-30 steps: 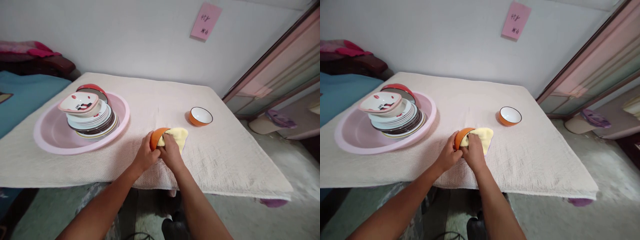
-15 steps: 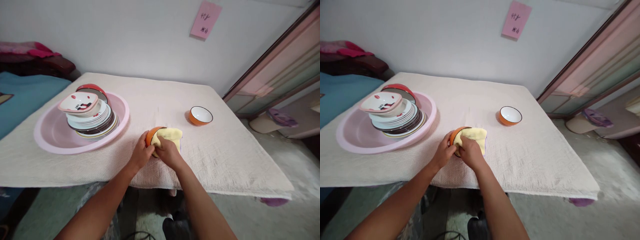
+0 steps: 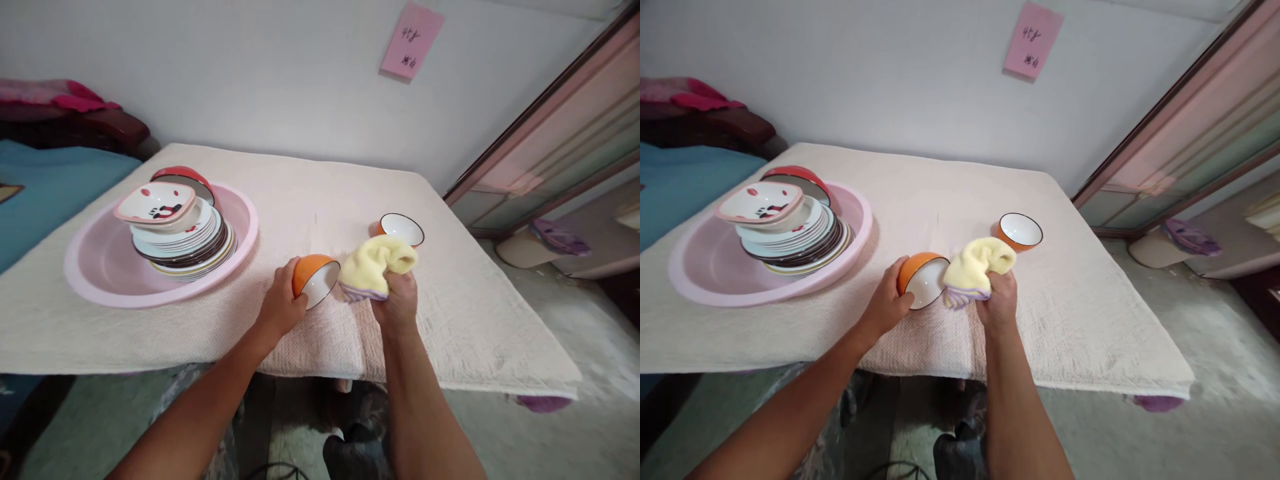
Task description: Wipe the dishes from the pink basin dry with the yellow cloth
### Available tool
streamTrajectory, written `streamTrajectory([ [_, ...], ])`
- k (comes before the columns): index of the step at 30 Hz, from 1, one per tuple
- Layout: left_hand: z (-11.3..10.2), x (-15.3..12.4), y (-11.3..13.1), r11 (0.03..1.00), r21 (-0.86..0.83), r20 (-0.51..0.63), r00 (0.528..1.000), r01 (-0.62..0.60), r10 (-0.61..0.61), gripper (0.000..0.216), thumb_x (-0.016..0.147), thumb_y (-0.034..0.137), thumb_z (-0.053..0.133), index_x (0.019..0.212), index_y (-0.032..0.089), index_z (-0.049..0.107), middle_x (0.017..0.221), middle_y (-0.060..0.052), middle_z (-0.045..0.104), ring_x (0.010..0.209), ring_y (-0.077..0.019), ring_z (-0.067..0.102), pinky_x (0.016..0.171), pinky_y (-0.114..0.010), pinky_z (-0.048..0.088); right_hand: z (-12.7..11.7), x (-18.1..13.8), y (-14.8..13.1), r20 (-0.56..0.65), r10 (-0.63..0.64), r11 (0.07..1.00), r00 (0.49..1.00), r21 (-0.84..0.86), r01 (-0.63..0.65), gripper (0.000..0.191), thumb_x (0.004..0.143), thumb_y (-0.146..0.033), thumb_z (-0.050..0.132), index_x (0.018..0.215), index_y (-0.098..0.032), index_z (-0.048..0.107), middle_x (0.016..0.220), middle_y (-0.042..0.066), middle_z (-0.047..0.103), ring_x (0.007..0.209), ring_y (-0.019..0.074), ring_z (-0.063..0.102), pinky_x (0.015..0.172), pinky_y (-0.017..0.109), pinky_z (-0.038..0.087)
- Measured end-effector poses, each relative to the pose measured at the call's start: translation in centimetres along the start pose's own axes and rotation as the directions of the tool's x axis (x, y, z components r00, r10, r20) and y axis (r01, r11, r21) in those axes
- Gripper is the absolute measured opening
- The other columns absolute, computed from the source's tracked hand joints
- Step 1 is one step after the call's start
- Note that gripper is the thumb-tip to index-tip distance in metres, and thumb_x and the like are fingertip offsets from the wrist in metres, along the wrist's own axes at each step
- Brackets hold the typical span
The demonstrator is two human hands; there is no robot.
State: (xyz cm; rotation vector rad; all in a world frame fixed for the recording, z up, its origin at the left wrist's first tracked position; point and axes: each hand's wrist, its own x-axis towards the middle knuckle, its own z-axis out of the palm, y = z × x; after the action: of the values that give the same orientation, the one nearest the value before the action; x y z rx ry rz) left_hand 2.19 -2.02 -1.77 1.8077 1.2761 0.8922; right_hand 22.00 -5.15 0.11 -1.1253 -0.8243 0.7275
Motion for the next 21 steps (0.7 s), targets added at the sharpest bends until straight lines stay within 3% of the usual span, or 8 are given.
streamTrajectory([
  [1, 0.0, -0.1, 0.2, 0.998, 0.052, 0.008, 0.999, -0.032, 0.032, 0.070, 0.070, 0.012, 0.050, 0.137, 0.023, 0.034, 0.129, -0.011, 0.046, 0.116, -0.0286, 0.048, 0.098, -0.046, 0.038, 0.0, -0.1, 0.0, 0.019, -0.058, 0.995, 0.998, -0.076, 0.059, 0.020, 0.074, -0.026, 0.052, 0.093, -0.023, 0.060, 0.090, 0.003, 0.063, 0.077, 0.0184, 0.060, 0.068, 0.034, 0.049],
  [3, 0.0, -0.3, 0.7, 0.987, 0.131, 0.048, 0.995, -0.092, 0.086, 0.066, 0.072, 0.010, 0.046, 0.135, 0.025, 0.036, 0.126, -0.009, 0.048, 0.112, -0.0278, 0.051, 0.094, -0.043, 0.042, 0.6, -0.6, -0.2, 0.185, -0.142, 0.939, 0.972, -0.285, 0.191, 0.022, 0.078, -0.031, 0.054, 0.097, -0.024, 0.062, 0.102, 0.006, 0.062, 0.094, 0.0232, 0.059, 0.079, 0.041, 0.048],
  [6, -0.1, -0.4, 0.9, 0.974, 0.192, 0.084, 0.991, -0.121, 0.107, 0.059, 0.075, 0.010, 0.045, 0.131, 0.025, 0.040, 0.123, -0.009, 0.051, 0.104, -0.0269, 0.056, 0.085, -0.039, 0.046, 2.1, -1.3, -0.8, 0.499, -0.163, 0.766, 0.851, -0.480, 0.428, 0.036, 0.075, -0.037, 0.065, 0.109, -0.027, 0.060, 0.122, 0.007, 0.055, 0.116, 0.0285, 0.047, 0.097, 0.047, 0.038],
  [8, -0.1, -0.4, 0.8, 0.970, 0.211, 0.070, 0.992, -0.119, 0.107, 0.056, 0.076, 0.010, 0.045, 0.130, 0.025, 0.041, 0.121, -0.009, 0.053, 0.101, -0.0263, 0.057, 0.081, -0.037, 0.047, 3.0, -1.5, -1.3, 0.582, -0.159, 0.695, 0.797, -0.508, 0.509, 0.047, 0.073, -0.038, 0.068, 0.118, -0.027, 0.055, 0.124, 0.007, 0.054, 0.118, 0.0289, 0.046, 0.099, 0.048, 0.036],
  [10, -0.2, -0.3, 0.6, 0.969, 0.209, 0.052, 0.991, -0.133, 0.125, 0.055, 0.077, 0.010, 0.045, 0.129, 0.026, 0.042, 0.120, -0.008, 0.055, 0.103, -0.0257, 0.056, 0.083, -0.037, 0.046, 3.3, -1.4, -1.4, 0.603, -0.134, 0.685, 0.786, -0.517, 0.513, 0.051, 0.074, -0.037, 0.067, 0.122, -0.028, 0.051, 0.122, 0.006, 0.056, 0.115, 0.0280, 0.048, 0.097, 0.046, 0.038],
  [14, -0.4, -0.3, 0.2, 0.978, 0.151, 0.019, 0.989, -0.145, 0.144, 0.056, 0.074, 0.007, 0.044, 0.127, 0.027, 0.046, 0.122, -0.005, 0.056, 0.109, -0.0239, 0.054, 0.092, -0.037, 0.042, 2.6, -1.0, -0.5, 0.522, -0.047, 0.759, 0.851, -0.535, 0.371, 0.052, 0.073, -0.027, 0.064, 0.123, -0.029, 0.051, 0.121, 0.004, 0.057, 0.110, 0.0260, 0.052, 0.093, 0.044, 0.042],
  [18, -0.5, -0.3, 0.1, 0.990, 0.042, -0.052, 0.989, -0.134, 0.136, 0.056, 0.074, 0.006, 0.042, 0.126, 0.024, 0.047, 0.123, -0.004, 0.056, 0.112, -0.0218, 0.052, 0.099, -0.037, 0.039, 1.7, -0.8, 1.6, 0.325, 0.096, 0.885, 0.941, -0.461, 0.069, 0.047, 0.070, -0.026, 0.062, 0.116, -0.023, 0.055, 0.109, 0.006, 0.063, 0.095, 0.0246, 0.060, 0.077, 0.039, 0.050],
  [21, -0.4, -0.1, 0.1, 0.981, -0.104, -0.164, 0.976, -0.162, 0.144, 0.052, 0.076, 0.007, 0.039, 0.124, 0.022, 0.048, 0.128, -0.004, 0.053, 0.120, -0.0201, 0.047, 0.105, -0.037, 0.034, 2.1, -1.2, 2.8, 0.264, 0.267, 0.931, 0.927, -0.317, -0.179, 0.042, 0.070, -0.029, 0.060, 0.110, -0.017, 0.056, 0.098, 0.008, 0.066, 0.082, 0.0242, 0.063, 0.063, 0.036, 0.052],
])
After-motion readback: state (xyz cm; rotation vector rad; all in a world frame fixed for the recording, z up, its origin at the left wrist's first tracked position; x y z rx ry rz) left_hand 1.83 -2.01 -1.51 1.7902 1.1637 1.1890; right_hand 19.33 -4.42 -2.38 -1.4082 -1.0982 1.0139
